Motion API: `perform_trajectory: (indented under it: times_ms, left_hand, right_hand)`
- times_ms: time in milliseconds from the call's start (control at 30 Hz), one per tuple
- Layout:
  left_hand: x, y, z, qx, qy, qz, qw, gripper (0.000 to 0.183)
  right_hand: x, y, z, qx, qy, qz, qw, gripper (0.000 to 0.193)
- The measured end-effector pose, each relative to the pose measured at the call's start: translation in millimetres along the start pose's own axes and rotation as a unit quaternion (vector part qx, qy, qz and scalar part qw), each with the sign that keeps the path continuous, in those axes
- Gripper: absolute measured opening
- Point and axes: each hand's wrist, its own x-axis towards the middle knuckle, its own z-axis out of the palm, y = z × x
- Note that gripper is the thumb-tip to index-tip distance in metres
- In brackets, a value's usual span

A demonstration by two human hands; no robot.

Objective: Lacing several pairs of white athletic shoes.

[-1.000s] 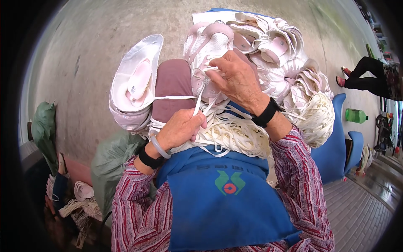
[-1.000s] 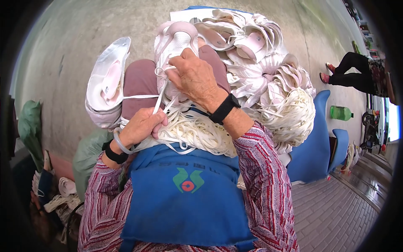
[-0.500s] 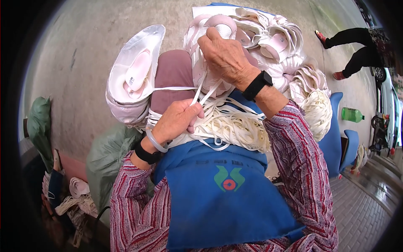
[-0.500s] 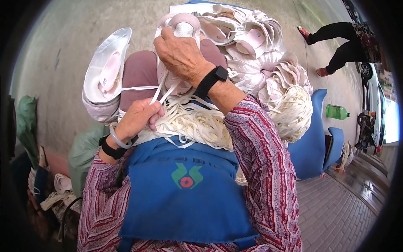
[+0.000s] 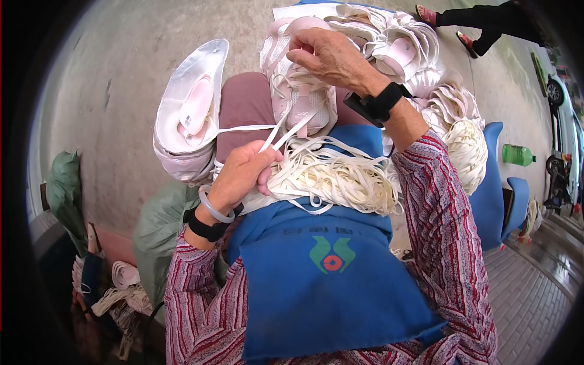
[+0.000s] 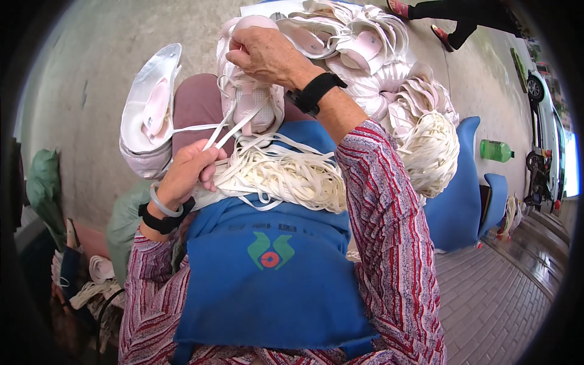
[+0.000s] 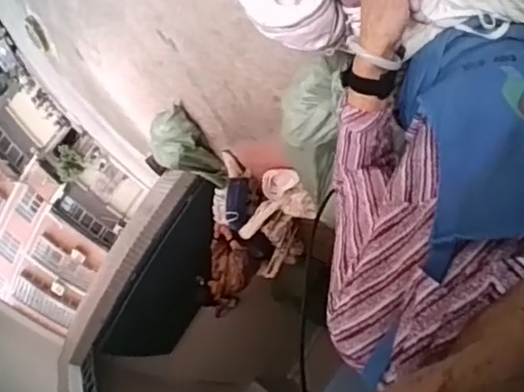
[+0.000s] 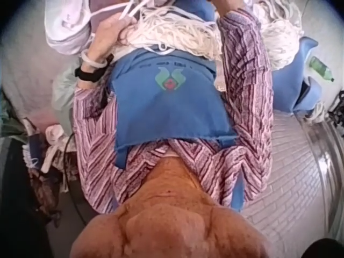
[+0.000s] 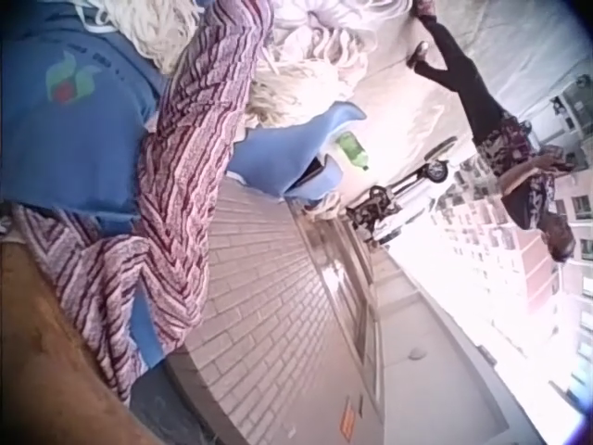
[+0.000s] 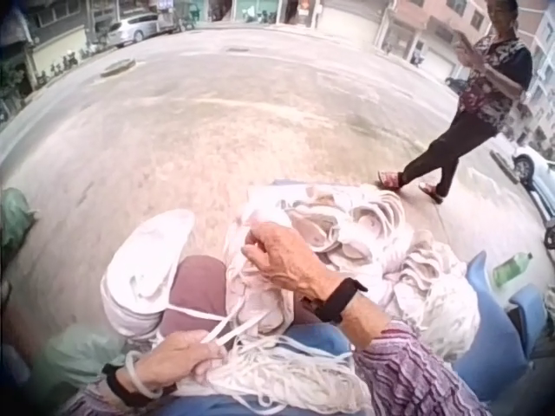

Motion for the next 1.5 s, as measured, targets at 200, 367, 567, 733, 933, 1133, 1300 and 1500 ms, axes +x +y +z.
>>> perform_trajectory:
  times_ms: [200, 367, 567, 733, 933, 1133, 1300, 1500]
  left_hand:
    - [2.4, 0.2, -0.8, 0.008, 0.0, 0.023, 1.0, 0.024]
    - [1.8, 7.8, -8.2, -0.075, 0.038, 0.074, 0.994, 0.02]
    - [-8.0, 24.9, -15.9, -0.099, 0.026, 0.095, 0.99, 0.019]
    - [-2.6, 19.7, -2.1, 0.03, -0.025, 0.041, 0.998, 0.029]
    - [-0.7, 17.6, 3.8, 0.019, -0.01, 0.06, 0.998, 0.03]
    - [-1.3, 20.6, 11.4, 0.022, -0.038, 0.065, 0.997, 0.028]
    - [-4.7, 27.6, 7.9, -0.031, 0.051, 0.092, 0.994, 0.022]
    - [-12.0, 31.4, -1.6, -0.113, 0.037, 0.108, 0.987, 0.019]
  right_hand:
    - [-66.6, 3.1, -28.1, 0.087, -0.034, 0.163, 0.982, 0.024]
    - [-89.7, 2.0, -16.5, 0.093, -0.005, 0.182, 0.979, 0.024]
    - [-92.4, 4.2, -7.2, 0.11, 0.012, 0.167, 0.98, 0.02]
    - [-89.1, 4.6, 0.3, 0.081, 0.056, 0.127, 0.987, 0.016]
    - [-79.5, -2.3, 4.5, 0.04, 0.1, 0.085, 0.99, 0.011]
    - [-51.4, -8.3, -0.1, 0.023, 0.103, 0.097, 0.99, 0.012]
    - [-46.2, 4.7, -11.9, 0.056, 0.03, 0.115, 0.991, 0.015]
    - [-84.9, 8.0, -21.2, 0.155, 0.098, 0.189, 0.965, 0.015]
